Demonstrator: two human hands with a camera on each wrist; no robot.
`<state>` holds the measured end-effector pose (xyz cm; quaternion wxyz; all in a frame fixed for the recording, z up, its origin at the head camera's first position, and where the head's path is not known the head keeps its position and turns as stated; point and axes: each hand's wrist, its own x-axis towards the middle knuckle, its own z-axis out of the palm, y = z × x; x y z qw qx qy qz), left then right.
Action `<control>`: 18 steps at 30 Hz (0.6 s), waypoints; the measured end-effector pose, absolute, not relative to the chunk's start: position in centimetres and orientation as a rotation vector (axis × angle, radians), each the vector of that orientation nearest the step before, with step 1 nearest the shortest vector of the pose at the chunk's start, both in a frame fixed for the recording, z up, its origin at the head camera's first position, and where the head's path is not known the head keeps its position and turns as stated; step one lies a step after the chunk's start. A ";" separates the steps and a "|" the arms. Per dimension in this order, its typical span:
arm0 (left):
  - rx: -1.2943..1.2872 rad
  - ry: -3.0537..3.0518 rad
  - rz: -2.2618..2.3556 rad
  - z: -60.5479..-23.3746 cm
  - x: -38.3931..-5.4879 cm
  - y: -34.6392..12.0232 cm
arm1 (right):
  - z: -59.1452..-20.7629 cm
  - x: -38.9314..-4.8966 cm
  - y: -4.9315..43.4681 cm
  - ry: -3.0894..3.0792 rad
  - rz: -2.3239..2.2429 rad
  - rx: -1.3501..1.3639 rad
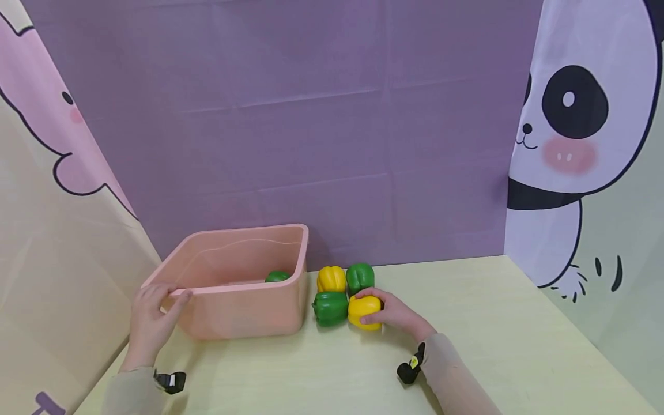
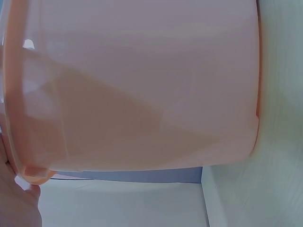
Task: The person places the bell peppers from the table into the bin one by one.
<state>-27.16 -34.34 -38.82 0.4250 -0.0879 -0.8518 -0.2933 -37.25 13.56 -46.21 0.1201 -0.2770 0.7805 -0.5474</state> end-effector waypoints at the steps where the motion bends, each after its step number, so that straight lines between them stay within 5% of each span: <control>1: -0.219 -2.132 -0.732 -38.8 -27.1 -34.3 | -46.2 -37.2 13.5 2.276 -1.598 -0.813; 18: -0.229 -2.121 -0.734 -38.7 -27.2 -34.3 | -46.2 -37.1 13.7 2.221 -1.609 -0.842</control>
